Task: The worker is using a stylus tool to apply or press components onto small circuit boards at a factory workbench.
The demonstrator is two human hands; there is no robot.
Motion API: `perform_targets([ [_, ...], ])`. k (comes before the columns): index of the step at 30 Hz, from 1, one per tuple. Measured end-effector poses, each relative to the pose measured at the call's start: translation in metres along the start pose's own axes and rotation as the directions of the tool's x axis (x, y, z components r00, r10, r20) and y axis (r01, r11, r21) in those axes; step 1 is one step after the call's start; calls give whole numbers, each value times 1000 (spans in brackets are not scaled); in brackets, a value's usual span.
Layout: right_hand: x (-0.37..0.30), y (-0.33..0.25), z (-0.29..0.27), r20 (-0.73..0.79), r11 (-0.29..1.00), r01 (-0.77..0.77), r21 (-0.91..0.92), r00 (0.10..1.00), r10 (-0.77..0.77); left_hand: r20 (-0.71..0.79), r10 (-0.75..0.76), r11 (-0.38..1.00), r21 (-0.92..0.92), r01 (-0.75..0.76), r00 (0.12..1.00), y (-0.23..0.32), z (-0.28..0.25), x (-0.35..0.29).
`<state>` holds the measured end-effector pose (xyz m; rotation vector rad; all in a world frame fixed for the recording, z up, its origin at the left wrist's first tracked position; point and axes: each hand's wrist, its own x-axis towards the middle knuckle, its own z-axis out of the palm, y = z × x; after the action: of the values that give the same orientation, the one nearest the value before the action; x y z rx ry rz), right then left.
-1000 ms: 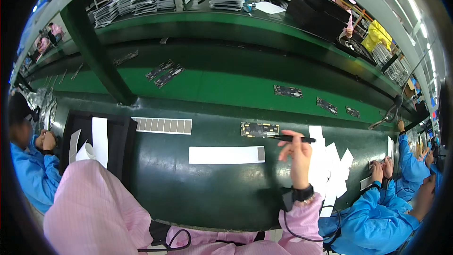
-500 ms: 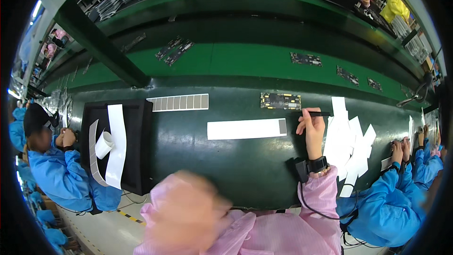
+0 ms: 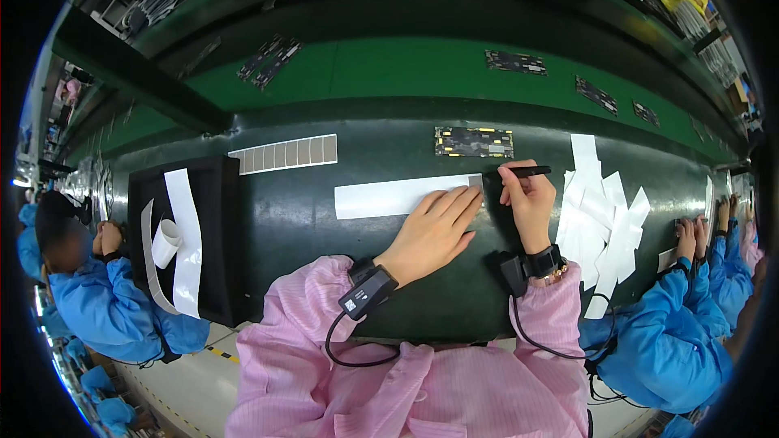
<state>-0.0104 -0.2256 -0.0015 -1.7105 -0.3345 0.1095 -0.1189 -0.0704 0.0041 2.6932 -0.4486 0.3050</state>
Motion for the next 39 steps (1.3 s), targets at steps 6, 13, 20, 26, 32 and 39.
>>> perform_targets([
  [6,-1,-2,4,20,999,39,-17,999,-39,-5,-19,999,-29,18,1000,-2,0,-1],
  [13,2,-1,3,27,998,44,-35,999,-43,-4,-25,999,-38,25,1000,-2,0,2],
  [20,1,-1,4,28,998,37,-53,999,-36,-16,-32,999,-37,31,999,-2,2,2],
  [26,2,-1,5,13,997,49,-57,999,-49,-19,-22,999,-28,21,1000,-2,2,2],
  [32,0,0,9,-26,998,53,-27,998,-53,-20,-23,999,-29,22,1000,-4,2,1],
  [39,1,0,6,-59,997,38,67,998,-34,-18,-28,999,-47,27,999,-3,1,1],
])
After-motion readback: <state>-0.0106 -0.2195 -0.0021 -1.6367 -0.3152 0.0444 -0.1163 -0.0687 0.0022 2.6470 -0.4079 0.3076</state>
